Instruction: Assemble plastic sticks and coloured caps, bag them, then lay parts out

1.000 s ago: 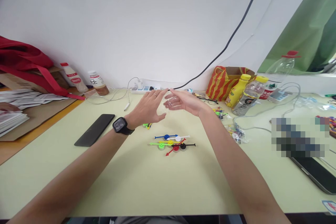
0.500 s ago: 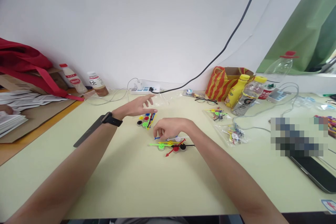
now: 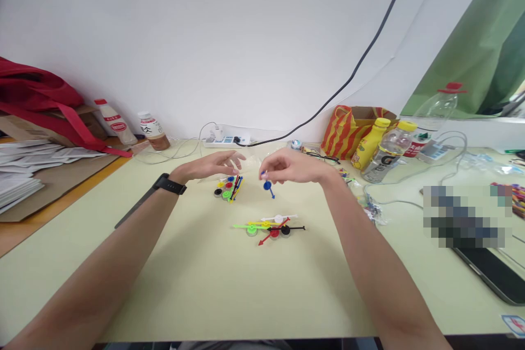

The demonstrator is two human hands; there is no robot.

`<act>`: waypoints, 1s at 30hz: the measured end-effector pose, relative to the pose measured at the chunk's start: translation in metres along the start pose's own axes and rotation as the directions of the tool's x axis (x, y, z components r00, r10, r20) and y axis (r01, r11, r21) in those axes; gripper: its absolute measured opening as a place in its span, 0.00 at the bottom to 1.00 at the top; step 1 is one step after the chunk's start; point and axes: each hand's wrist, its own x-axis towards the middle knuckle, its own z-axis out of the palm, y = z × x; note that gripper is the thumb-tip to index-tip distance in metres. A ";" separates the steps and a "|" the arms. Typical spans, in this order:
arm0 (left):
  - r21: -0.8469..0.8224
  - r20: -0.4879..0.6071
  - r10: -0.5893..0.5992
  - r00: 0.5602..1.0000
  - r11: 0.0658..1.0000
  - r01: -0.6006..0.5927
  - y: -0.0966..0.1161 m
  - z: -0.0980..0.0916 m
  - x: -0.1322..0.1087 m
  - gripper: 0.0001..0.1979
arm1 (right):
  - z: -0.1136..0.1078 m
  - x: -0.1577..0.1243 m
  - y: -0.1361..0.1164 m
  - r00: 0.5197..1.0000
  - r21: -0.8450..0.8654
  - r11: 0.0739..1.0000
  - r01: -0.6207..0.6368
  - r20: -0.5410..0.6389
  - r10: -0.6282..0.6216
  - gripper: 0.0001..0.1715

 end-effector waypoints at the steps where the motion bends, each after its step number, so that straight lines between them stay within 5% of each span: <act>1: -0.027 0.020 0.006 1.000 1.000 -0.006 0.001 0.000 -0.001 0.32 | -0.007 -0.007 -0.001 0.998 0.062 0.998 -0.001 -0.070 0.005 0.16; 5: -0.103 0.082 0.035 0.996 0.994 -0.026 0.003 0.002 -0.001 0.30 | -0.028 -0.028 0.001 0.922 0.177 0.980 0.095 -0.388 -0.019 0.17; 8: -0.141 0.117 0.066 0.991 0.989 -0.049 0.004 0.006 0.001 0.29 | -0.034 -0.034 0.004 0.863 0.136 0.988 0.076 -0.504 0.003 0.17; 17: -0.306 0.188 0.120 0.975 0.950 -0.058 0.013 0.022 0.006 0.29 | -0.016 -0.009 0.012 0.939 0.039 0.997 -0.065 -0.335 0.075 0.11; 30: -0.402 0.262 0.068 0.963 0.915 0.045 0.016 0.042 0.014 0.29 | -0.006 0.006 0.029 0.910 -0.226 0.940 -0.256 -0.384 0.156 0.12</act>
